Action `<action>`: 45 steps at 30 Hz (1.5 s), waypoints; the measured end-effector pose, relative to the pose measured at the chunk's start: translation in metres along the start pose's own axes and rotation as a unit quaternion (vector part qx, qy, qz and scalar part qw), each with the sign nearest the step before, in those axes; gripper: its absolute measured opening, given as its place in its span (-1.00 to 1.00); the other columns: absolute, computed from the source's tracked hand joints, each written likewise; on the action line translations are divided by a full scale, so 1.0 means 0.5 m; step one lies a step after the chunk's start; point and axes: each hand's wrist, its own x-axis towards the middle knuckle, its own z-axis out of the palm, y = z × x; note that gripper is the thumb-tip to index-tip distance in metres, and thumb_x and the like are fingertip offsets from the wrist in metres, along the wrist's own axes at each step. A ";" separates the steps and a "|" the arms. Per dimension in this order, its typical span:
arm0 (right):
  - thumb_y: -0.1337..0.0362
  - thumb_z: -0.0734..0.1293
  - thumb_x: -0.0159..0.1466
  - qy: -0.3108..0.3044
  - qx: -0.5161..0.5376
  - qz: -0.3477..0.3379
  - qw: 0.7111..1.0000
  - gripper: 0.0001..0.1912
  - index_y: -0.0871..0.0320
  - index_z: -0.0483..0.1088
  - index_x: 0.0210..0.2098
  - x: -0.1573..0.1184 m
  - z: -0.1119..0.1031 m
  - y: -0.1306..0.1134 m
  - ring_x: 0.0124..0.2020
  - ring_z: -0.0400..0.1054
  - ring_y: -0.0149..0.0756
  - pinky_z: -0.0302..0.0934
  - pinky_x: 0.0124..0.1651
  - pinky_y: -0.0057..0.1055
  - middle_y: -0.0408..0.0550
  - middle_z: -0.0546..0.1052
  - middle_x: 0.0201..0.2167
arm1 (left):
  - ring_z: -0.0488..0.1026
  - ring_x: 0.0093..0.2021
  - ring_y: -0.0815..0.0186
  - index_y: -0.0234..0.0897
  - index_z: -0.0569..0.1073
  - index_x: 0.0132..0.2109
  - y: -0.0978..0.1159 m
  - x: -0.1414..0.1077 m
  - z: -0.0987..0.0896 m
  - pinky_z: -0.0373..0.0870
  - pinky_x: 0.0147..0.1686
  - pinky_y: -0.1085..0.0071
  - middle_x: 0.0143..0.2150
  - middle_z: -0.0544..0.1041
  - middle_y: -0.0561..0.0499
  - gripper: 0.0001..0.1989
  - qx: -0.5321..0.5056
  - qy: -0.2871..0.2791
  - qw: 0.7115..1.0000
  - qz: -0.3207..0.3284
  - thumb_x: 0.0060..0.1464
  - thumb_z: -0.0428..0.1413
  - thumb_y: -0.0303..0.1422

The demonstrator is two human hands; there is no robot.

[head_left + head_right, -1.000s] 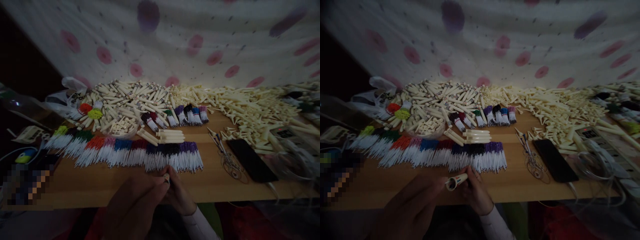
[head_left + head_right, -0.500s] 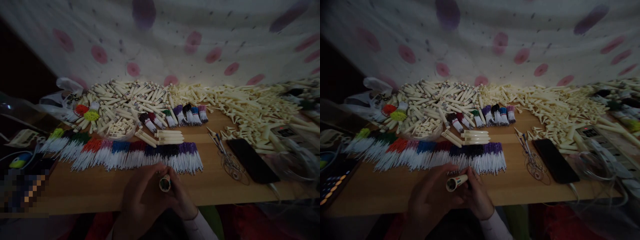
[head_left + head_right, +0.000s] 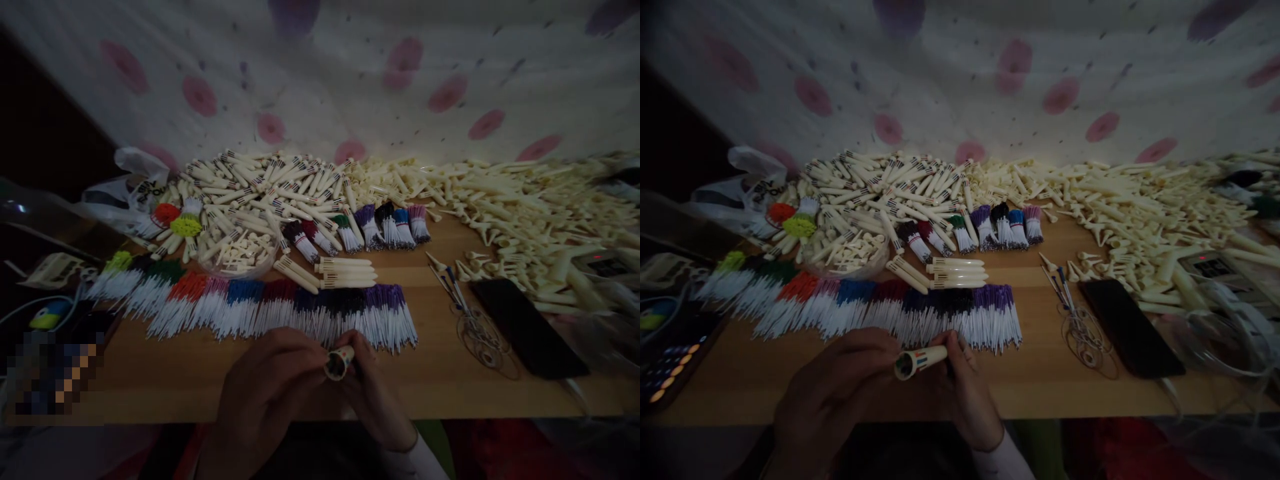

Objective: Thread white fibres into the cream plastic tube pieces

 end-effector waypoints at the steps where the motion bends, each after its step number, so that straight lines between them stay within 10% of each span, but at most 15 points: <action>1: -0.26 0.56 0.00 0.010 -0.005 0.001 1.000 -0.42 0.13 0.43 -0.43 -0.003 -0.001 -0.003 -0.50 0.09 -0.50 0.11 -0.41 -0.60 -0.28 0.24 -0.55 | 0.57 -0.10 0.40 -0.16 0.52 -0.05 -0.003 0.006 -0.005 0.51 -0.07 0.56 -0.13 0.62 0.04 -0.88 0.009 -0.012 1.000 0.004 0.32 0.15 -0.45; 21: -0.30 0.60 -0.18 0.069 -0.067 0.054 0.994 -0.31 0.14 0.37 -0.45 -0.027 -0.006 -0.044 -0.62 -0.20 -0.59 -0.29 -0.56 -0.54 -0.38 0.11 -0.67 | 0.49 -0.09 0.34 -0.14 0.41 0.06 -0.039 0.046 -0.073 0.43 -0.10 0.44 -0.09 0.56 0.01 -0.78 0.054 -0.234 0.970 0.045 0.46 -0.10 -0.30; 45: -0.27 0.61 -0.16 0.084 -0.084 0.044 0.992 -0.35 0.16 0.44 -0.46 -0.025 -0.009 -0.043 -0.62 -0.17 -0.58 -0.24 -0.57 -0.56 -0.35 0.12 -0.66 | 0.65 -0.22 0.32 -0.20 0.52 -0.25 -0.051 0.056 -0.076 0.58 -0.24 0.45 -0.24 0.67 -0.03 -0.79 -0.084 -0.136 0.987 -0.025 0.33 0.12 -0.21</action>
